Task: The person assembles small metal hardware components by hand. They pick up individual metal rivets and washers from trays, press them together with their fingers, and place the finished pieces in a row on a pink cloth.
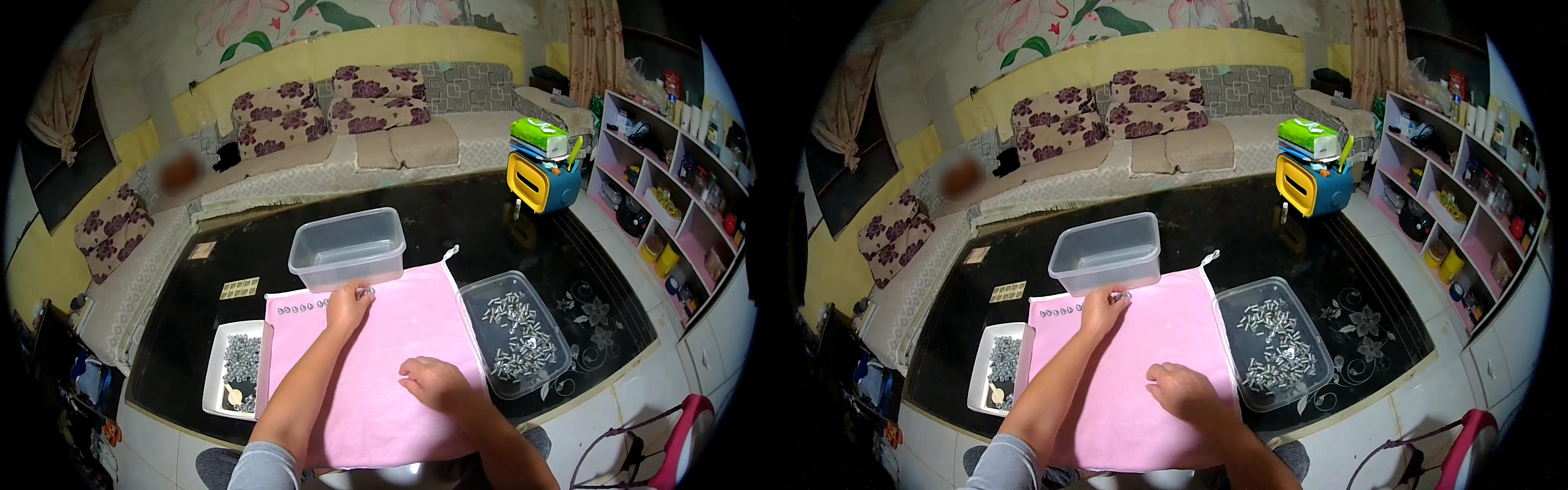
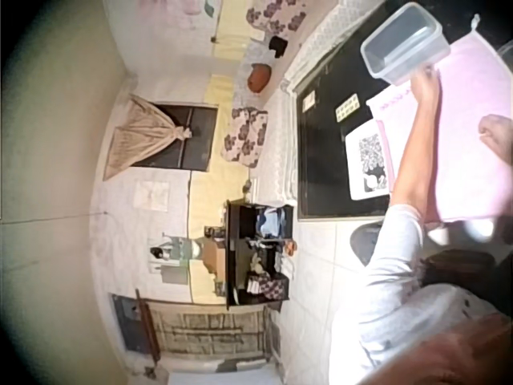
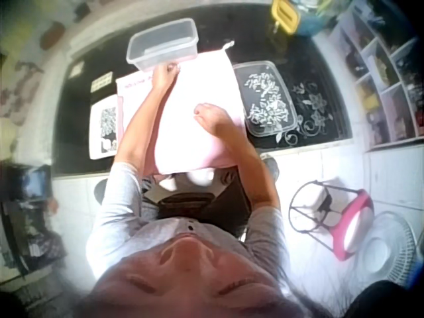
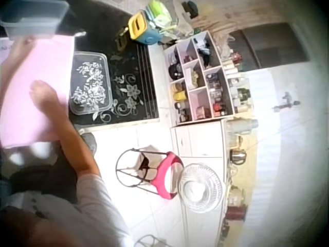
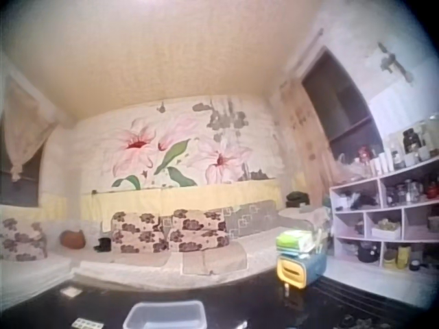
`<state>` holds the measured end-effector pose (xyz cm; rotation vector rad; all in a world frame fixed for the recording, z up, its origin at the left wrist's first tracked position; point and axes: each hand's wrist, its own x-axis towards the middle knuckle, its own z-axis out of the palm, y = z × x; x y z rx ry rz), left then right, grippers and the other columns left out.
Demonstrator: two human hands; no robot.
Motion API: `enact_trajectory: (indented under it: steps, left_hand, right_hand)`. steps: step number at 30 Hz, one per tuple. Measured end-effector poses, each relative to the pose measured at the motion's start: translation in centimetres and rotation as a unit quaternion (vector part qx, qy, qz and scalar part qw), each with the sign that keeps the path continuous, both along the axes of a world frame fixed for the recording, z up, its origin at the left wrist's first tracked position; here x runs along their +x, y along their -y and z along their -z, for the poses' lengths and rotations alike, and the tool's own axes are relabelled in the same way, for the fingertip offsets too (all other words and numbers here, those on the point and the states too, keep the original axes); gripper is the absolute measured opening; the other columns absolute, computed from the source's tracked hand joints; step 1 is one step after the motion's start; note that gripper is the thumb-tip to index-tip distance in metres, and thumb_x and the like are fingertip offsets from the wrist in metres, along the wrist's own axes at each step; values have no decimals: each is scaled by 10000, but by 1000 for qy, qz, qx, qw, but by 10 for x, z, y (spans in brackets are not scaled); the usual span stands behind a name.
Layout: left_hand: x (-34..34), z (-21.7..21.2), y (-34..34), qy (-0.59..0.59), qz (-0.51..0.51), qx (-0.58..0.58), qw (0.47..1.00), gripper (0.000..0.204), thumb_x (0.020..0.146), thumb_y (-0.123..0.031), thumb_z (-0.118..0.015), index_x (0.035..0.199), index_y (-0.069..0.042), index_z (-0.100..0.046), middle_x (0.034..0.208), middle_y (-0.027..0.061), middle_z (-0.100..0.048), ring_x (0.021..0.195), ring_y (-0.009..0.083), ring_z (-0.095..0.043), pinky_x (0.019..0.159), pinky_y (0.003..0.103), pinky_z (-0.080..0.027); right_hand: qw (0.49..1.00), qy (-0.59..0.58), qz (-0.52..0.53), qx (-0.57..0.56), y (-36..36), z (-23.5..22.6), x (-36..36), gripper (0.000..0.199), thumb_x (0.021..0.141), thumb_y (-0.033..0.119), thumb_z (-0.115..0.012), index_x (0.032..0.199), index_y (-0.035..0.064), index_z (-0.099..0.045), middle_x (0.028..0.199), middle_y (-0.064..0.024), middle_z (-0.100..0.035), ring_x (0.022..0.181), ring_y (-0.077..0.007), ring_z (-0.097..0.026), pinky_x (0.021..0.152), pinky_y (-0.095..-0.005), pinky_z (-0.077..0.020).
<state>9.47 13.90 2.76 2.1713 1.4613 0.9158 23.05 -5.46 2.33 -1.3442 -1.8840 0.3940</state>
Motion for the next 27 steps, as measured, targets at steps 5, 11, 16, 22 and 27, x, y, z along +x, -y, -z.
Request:
enact_trajectory:
  steps: [5, 11, 16, 22, 27]
  left_hand:
    - [-23, -2, 52, 31, 102, -18, 994, 206, 707, -195, -678, 857, -54, -656, 564, 60, -547, 499, 144, -509, 512, 278, -426]
    - [-57, 1, 120, 40, 128, -104, 985, 167, 710, -114, -683, 852, -30, -659, 531, -18, -447, 501, 60, -403, 484, 215, -376]
    - [-70, 11, 136, 83, 130, -94, 984, 155, 698, -99, -684, 833, -30, -653, 580, 19, -491, 508, 94, -451, 491, 238, -397]
    - [-70, 15, 137, 81, 133, -62, 986, 142, 701, -88, -678, 832, -38, -655, 595, 26, -492, 508, 101, -453, 496, 239, -401]
    - [-69, 19, 137, 89, 137, -55, 985, 139, 702, -92, -678, 827, -36, -655, 600, 30, -496, 508, 102, -456, 496, 238, -403]
  right_hand:
    - [996, -37, 65, -41, 12, -35, 32, 119, 762, 116, -558, 853, 39, -559, 787, -141, -577, 744, -320, -562, 663, -377, -456]
    - [911, 3, 402, 87, 25, -26, 111, 93, 714, 13, -570, 807, 14, -574, 713, -146, -580, 650, -282, -576, 609, -348, -458]
    - [899, 23, 437, -5, 31, -17, 127, 147, 672, 17, -612, 813, 36, -573, 784, -135, -582, 762, -312, -572, 684, -393, -456]
    - [912, 82, 399, 43, 17, -6, 121, 209, 647, 25, -647, 853, 44, -613, 837, -139, -587, 827, -303, -565, 750, -367, -451]
    - [906, 155, 394, 20, 6, 2, 119, 134, 653, 73, -665, 777, 52, -620, 813, -126, -591, 824, -297, -563, 757, -367, -453]
